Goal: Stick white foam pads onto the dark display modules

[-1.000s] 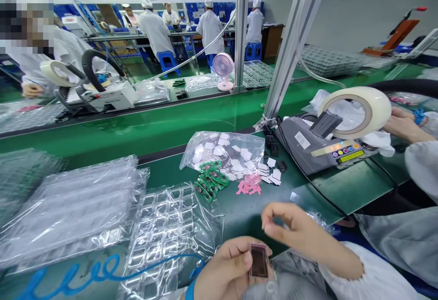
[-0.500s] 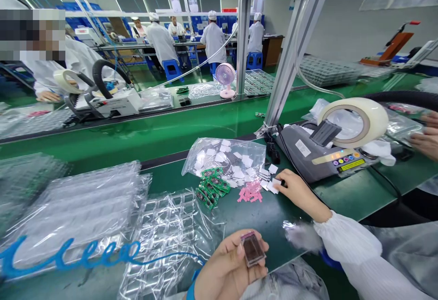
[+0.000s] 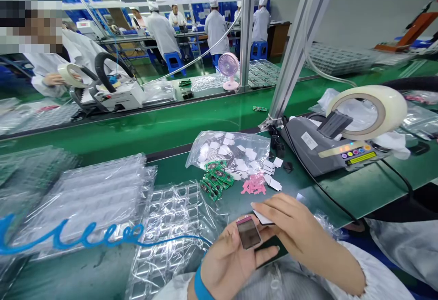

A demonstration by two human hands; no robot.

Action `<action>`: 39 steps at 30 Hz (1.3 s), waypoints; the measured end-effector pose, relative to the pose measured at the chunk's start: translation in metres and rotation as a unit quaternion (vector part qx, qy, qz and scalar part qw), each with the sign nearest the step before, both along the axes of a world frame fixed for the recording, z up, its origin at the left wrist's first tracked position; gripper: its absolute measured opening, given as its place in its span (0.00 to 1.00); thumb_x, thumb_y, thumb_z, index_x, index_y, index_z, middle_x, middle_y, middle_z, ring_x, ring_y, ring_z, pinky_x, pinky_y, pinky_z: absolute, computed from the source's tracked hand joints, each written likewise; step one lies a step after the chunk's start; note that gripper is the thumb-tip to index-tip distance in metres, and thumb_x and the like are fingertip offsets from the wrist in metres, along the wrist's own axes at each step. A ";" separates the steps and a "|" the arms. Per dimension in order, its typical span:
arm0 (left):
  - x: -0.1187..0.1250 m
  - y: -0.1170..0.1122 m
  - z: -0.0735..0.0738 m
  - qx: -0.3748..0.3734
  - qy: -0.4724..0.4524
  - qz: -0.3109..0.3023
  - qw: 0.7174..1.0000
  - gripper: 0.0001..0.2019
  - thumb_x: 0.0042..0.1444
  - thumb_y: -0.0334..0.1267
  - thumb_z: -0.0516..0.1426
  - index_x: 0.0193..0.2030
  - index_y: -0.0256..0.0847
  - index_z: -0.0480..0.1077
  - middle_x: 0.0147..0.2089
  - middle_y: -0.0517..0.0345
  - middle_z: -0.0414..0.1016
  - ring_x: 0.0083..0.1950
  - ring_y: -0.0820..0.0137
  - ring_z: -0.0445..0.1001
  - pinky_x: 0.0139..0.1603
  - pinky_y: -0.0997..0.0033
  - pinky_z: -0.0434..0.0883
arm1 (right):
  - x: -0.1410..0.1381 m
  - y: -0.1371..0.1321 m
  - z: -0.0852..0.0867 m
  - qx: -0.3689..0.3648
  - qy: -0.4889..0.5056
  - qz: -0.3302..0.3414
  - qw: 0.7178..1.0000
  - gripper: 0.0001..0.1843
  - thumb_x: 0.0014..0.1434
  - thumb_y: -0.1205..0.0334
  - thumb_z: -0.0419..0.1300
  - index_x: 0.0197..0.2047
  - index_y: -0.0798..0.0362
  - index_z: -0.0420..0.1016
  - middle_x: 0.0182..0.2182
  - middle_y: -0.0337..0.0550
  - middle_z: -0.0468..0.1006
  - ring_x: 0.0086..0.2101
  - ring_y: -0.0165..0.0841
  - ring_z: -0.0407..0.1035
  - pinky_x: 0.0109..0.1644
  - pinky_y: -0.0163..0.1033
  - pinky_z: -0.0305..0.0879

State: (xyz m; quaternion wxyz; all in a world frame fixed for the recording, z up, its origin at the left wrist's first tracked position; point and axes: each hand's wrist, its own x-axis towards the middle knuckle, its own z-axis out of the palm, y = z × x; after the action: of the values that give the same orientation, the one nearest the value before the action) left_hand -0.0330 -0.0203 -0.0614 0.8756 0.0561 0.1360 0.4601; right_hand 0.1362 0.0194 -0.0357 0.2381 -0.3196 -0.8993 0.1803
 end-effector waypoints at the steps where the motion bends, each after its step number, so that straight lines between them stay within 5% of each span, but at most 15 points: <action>1: -0.001 -0.001 0.000 -0.001 0.000 0.008 1.000 0.16 0.48 0.42 0.61 0.43 0.36 0.73 0.45 0.51 0.76 0.53 0.62 0.68 0.54 0.58 0.65 | -0.002 -0.001 -0.001 -0.013 0.000 0.005 1.000 0.21 0.61 0.73 0.41 0.56 0.54 0.59 0.42 0.47 0.72 0.39 0.35 0.65 0.40 0.43 0.66; 9: -0.004 -0.005 0.007 0.004 0.005 0.051 0.999 0.13 0.48 0.40 0.62 0.40 0.37 0.75 0.41 0.56 0.79 0.49 0.65 0.72 0.55 0.59 0.64 | -0.008 -0.009 -0.010 0.048 -0.024 -0.032 0.998 0.24 0.60 0.74 0.40 0.59 0.57 0.56 0.45 0.51 0.72 0.42 0.39 0.66 0.42 0.49 0.65; 15: -0.004 -0.005 0.008 0.040 0.021 0.039 0.998 0.12 0.48 0.38 0.62 0.40 0.36 0.75 0.42 0.54 0.79 0.48 0.65 0.73 0.53 0.64 0.66 | -0.003 -0.009 0.002 -0.088 0.076 -0.035 0.993 0.19 0.65 0.56 0.45 0.56 0.49 0.63 0.47 0.44 0.73 0.47 0.36 0.67 0.46 0.40 0.68; 18: -0.004 -0.005 0.007 0.037 0.046 0.031 0.998 0.13 0.44 0.37 0.64 0.38 0.35 0.75 0.38 0.54 0.79 0.43 0.69 0.74 0.49 0.68 0.68 | -0.011 -0.006 0.003 -0.146 0.118 -0.105 0.977 0.14 0.63 0.60 0.49 0.49 0.49 0.70 0.40 0.42 0.78 0.39 0.32 0.72 0.40 0.36 0.70; 21: -0.002 -0.005 0.006 0.017 0.068 0.055 0.996 0.13 0.43 0.37 0.65 0.37 0.36 0.76 0.37 0.55 0.78 0.40 0.71 0.74 0.44 0.71 0.69 | -0.020 -0.004 0.000 -0.118 0.123 -0.121 0.978 0.12 0.61 0.65 0.51 0.45 0.53 0.74 0.34 0.42 0.79 0.32 0.32 0.72 0.35 0.37 0.71; 24: 0.000 -0.004 0.007 0.002 0.085 0.083 0.993 0.12 0.44 0.37 0.64 0.37 0.37 0.76 0.38 0.55 0.78 0.41 0.71 0.73 0.44 0.72 0.69 | -0.025 -0.003 -0.006 -0.066 0.149 -0.125 0.979 0.13 0.60 0.69 0.51 0.44 0.53 0.74 0.36 0.43 0.79 0.33 0.32 0.72 0.36 0.40 0.71; 31: 0.003 -0.003 0.003 -0.002 0.115 0.086 0.990 0.12 0.41 0.37 0.66 0.36 0.37 0.76 0.36 0.55 0.78 0.40 0.70 0.72 0.44 0.72 0.67 | -0.025 -0.012 -0.007 -0.092 0.225 -0.184 0.953 0.08 0.57 0.69 0.53 0.30 0.50 0.71 0.37 0.42 0.77 0.38 0.32 0.71 0.39 0.38 0.69; 35: -0.001 0.004 0.001 -0.019 0.098 0.083 0.992 0.14 0.45 0.41 0.63 0.39 0.40 0.76 0.47 0.51 0.77 0.48 0.64 0.72 0.45 0.69 0.68 | -0.004 -0.024 -0.009 -0.036 0.248 -0.206 0.946 0.07 0.59 0.69 0.51 0.31 0.51 0.67 0.32 0.41 0.72 0.33 0.30 0.68 0.35 0.35 0.66; 39: -0.004 0.006 0.003 -0.003 0.070 0.055 0.996 0.14 0.48 0.42 0.61 0.41 0.38 0.76 0.52 0.45 0.73 0.52 0.63 0.71 0.45 0.72 0.67 | 0.038 -0.015 -0.041 -0.095 0.099 -0.263 0.955 0.09 0.59 0.60 0.53 0.29 0.51 0.70 0.25 0.39 0.72 0.28 0.32 0.66 0.34 0.38 0.64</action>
State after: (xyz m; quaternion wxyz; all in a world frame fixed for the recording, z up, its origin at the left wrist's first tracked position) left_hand -0.0366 -0.0141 -0.0584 0.8375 0.0782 0.2016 0.5018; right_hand 0.1743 0.0040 -0.0766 0.3332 -0.5465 -0.7340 0.2271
